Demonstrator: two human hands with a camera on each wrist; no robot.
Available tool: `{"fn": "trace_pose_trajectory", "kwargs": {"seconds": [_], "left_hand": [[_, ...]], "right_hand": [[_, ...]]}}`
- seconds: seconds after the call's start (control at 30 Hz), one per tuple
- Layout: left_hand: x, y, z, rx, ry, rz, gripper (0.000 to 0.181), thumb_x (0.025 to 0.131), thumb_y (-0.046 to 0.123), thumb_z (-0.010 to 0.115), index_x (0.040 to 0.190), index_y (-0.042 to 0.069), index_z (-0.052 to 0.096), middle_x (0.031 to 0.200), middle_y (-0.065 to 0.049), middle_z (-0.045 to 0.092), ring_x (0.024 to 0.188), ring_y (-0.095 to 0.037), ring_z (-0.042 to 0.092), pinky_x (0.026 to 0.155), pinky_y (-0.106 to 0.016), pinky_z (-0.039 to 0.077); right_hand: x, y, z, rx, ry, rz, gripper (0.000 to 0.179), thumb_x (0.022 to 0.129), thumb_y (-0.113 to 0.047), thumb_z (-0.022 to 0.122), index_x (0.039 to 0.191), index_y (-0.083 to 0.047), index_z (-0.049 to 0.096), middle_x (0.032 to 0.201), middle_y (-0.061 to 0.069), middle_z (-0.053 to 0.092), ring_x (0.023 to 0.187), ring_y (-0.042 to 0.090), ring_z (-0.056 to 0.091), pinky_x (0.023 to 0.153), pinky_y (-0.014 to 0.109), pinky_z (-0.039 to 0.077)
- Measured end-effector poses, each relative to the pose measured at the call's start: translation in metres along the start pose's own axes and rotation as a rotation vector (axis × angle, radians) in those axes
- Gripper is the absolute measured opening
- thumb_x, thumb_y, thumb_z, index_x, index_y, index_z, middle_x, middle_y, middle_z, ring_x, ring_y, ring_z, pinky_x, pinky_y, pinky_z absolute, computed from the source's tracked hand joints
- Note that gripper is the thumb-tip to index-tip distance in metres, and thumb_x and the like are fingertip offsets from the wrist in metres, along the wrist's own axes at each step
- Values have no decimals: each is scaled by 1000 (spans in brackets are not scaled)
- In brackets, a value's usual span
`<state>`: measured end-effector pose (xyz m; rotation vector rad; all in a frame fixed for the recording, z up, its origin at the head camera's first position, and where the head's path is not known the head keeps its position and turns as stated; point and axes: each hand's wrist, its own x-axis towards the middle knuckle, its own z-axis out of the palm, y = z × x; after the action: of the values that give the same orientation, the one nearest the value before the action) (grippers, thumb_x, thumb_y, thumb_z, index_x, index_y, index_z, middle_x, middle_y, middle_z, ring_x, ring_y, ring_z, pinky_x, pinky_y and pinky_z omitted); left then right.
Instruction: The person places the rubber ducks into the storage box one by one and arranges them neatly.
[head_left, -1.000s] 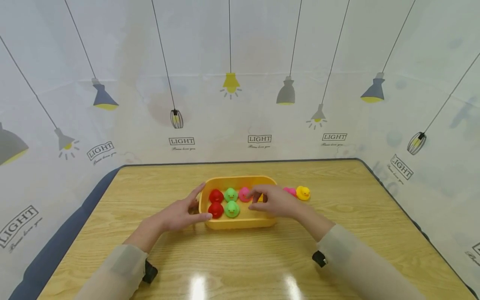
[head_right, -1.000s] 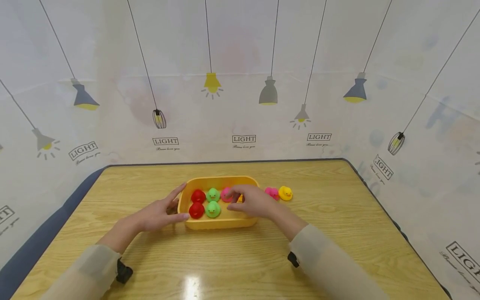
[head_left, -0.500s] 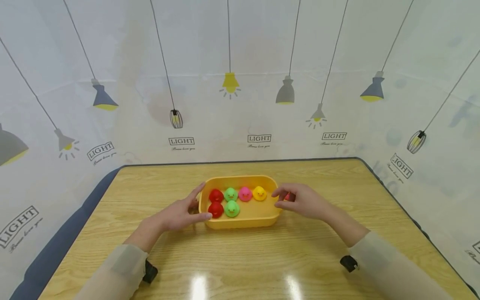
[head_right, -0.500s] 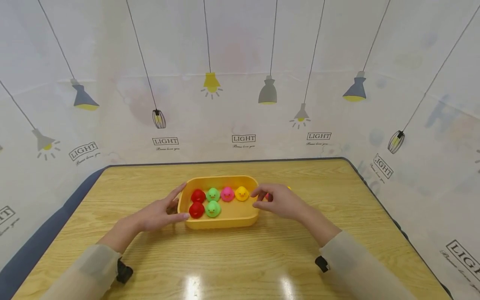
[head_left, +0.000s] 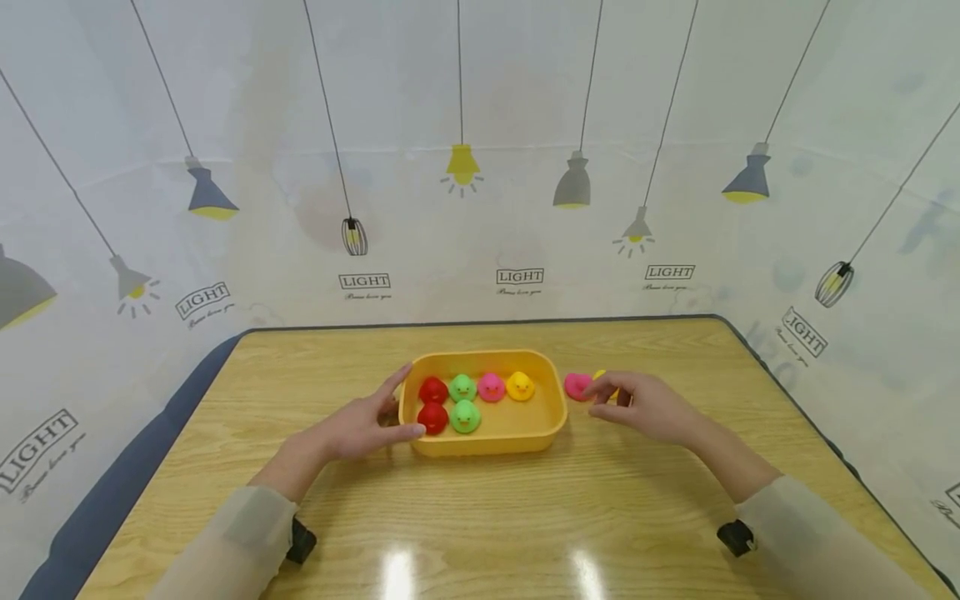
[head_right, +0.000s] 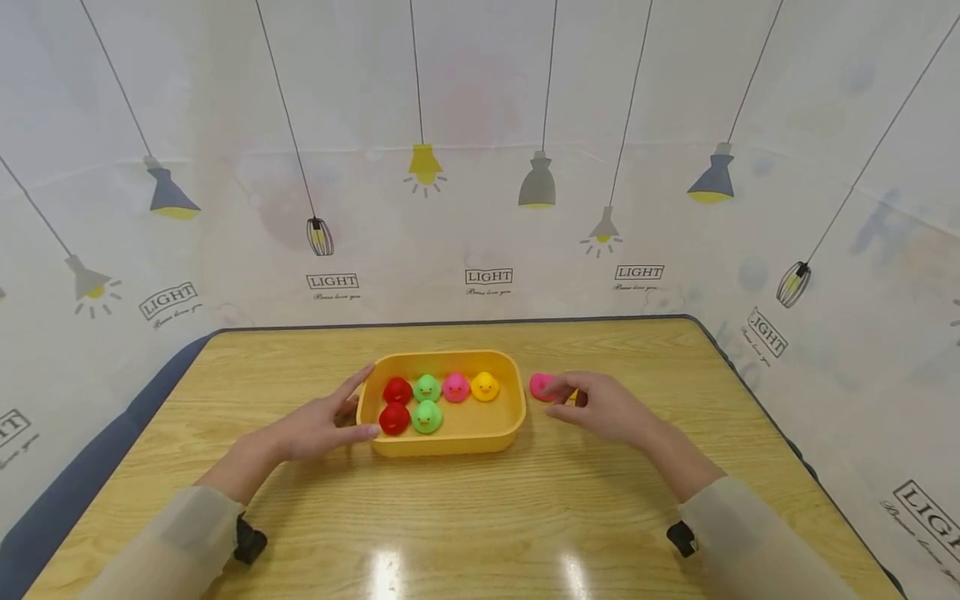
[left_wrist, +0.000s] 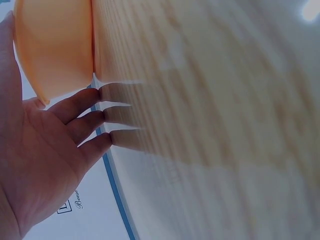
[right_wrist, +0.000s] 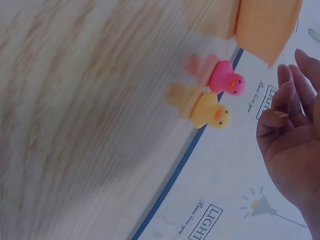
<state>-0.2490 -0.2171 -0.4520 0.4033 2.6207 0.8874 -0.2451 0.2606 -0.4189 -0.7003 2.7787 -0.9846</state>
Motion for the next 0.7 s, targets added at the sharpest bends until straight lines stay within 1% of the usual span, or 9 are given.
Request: {"fn": "trace_pose_trajectory", "kwargs": {"seconds": [0.13, 0.2, 0.37, 0.57, 0.7], "left_hand": [[1, -1, -1, 1, -1, -3, 111, 92, 81, 69, 174, 52, 1, 167, -22, 52, 152, -48, 51, 129, -68, 35], [1, -2, -1, 4, -3, -4, 111, 92, 81, 69, 174, 52, 0, 167, -22, 53, 151, -47, 52, 128, -69, 36], [1, -2, -1, 0, -6, -16, 112, 91, 81, 70, 174, 52, 0, 166, -23, 53, 149, -47, 55, 125, -71, 38], [3, -4, -1, -10, -10, -18, 112, 91, 81, 70, 173, 55, 0, 167, -22, 52, 152, -47, 52, 127, -71, 36], [3, -5, -1, -5, -6, -15, 112, 91, 81, 70, 173, 55, 0, 167, -22, 53, 153, -48, 51, 127, -72, 35]], "right_hand": [[0, 10, -6, -6, 28, 17, 26, 104, -27, 78, 124, -10, 77, 106, 1, 75, 80, 13, 60, 67, 25, 52], [2, 15, -9, -7, 38, 30, 28, 104, -25, 78, 126, -7, 77, 107, 3, 75, 81, 14, 60, 67, 25, 52], [7, 28, -15, -14, 46, 78, 30, 106, -27, 75, 129, -8, 75, 113, 8, 75, 86, 17, 60, 68, 27, 51], [14, 40, -19, -21, 67, 137, 34, 106, -27, 75, 134, -7, 74, 126, 15, 74, 92, 21, 59, 71, 30, 51], [21, 43, -20, -18, 77, 135, 34, 105, -24, 77, 133, -5, 74, 131, 17, 73, 96, 24, 57, 77, 33, 50]]}}
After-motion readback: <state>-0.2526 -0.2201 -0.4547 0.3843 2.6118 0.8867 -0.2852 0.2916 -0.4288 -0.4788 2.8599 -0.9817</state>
